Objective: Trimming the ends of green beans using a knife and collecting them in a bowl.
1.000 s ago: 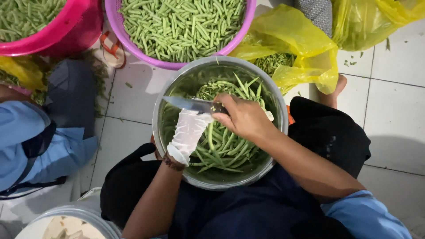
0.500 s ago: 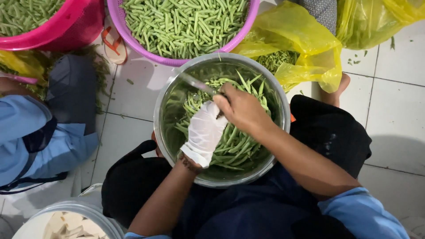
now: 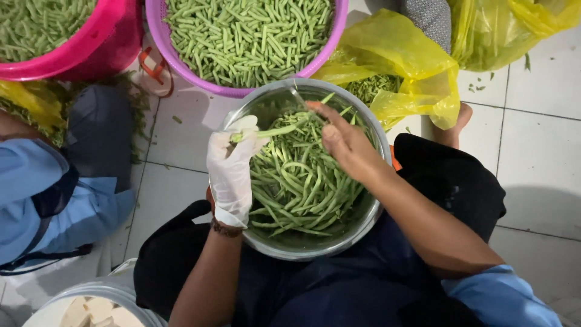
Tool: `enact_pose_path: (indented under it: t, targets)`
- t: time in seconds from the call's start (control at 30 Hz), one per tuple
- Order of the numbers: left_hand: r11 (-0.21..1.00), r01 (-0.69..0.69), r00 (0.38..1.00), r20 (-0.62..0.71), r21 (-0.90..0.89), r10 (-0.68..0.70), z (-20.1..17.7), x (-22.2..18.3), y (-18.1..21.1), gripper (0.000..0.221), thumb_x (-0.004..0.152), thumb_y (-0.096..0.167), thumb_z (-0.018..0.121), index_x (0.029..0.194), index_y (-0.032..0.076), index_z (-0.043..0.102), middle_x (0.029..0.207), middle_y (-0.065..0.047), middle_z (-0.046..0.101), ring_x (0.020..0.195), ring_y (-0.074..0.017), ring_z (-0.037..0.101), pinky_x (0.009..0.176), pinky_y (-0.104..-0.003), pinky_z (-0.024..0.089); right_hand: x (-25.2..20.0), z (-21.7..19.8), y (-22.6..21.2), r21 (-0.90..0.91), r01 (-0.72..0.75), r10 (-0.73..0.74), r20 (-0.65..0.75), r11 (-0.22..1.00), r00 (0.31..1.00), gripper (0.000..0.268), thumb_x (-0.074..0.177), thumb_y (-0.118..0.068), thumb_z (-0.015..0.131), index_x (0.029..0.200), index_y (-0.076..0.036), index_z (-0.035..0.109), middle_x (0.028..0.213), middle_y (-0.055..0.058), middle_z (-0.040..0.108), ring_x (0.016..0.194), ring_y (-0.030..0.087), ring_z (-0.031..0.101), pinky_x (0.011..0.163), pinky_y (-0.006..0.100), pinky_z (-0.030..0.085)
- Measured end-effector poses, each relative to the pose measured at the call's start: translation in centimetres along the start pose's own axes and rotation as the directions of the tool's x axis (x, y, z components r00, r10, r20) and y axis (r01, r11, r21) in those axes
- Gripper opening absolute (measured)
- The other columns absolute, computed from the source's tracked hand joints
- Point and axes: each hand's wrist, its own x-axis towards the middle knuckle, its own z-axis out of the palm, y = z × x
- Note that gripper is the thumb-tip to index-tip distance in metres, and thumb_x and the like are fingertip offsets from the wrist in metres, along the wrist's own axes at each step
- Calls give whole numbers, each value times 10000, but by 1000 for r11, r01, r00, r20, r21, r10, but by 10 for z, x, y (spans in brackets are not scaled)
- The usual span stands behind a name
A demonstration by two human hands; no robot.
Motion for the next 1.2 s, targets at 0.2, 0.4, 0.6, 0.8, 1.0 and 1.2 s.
enact_pose_path:
  t: [0.2,0.4,0.6,0.8,1.0,1.2]
  targets:
    - [970,-183,983,34,159,180,-3,-7,1,231,780,-61,795,930,13,635,1036,-204,730,876,-178,717,708,-337,681,1,0,-15,-107,111,-114,-20,988,993,600,1072,-451,270,1536,-80,356,621,181,578,474,272,505,538,460,456]
    - [909,-374,928,74,185,366,-13,-8,2,301,745,-89,840,982,5,680,1010,-177,735,865,-145,703,724,-294,631,3,-6,-1,-283,129,-148,-49,951,988,576,1038,-450,301,1516,-141,390,845,276,670,762,480,664,685,578,497]
    - [791,-587,808,176,173,562,-14,-8,-12,315,744,-166,815,981,-19,669,978,-208,723,864,-249,729,710,-366,639,13,5,17,-256,2,-38,-137,967,990,473,1018,-520,275,1234,-181,524,906,225,680,869,471,659,797,561,509]
    - [905,-413,911,44,105,411,-5,-7,-14,274,788,-105,794,963,-11,605,992,-194,724,832,-143,644,702,-345,648,30,14,32,527,-282,319,22,802,948,740,978,-691,163,929,-46,522,575,-27,391,353,74,355,277,217,342]
    - [989,-84,987,-149,-118,66,-18,15,-7,122,895,41,672,990,57,597,1219,-257,657,1013,-295,711,931,-496,611,25,9,46,466,-384,434,0,797,901,692,1011,-628,178,1035,-29,523,615,17,380,342,90,315,259,243,325]
    - [957,99,977,-157,-273,-146,-21,19,-9,172,922,135,659,1035,57,555,1432,-242,549,1151,-375,669,1076,-557,444,5,11,35,340,-176,131,153,924,980,772,1004,-587,326,1551,-55,212,640,90,509,302,91,375,260,202,298]
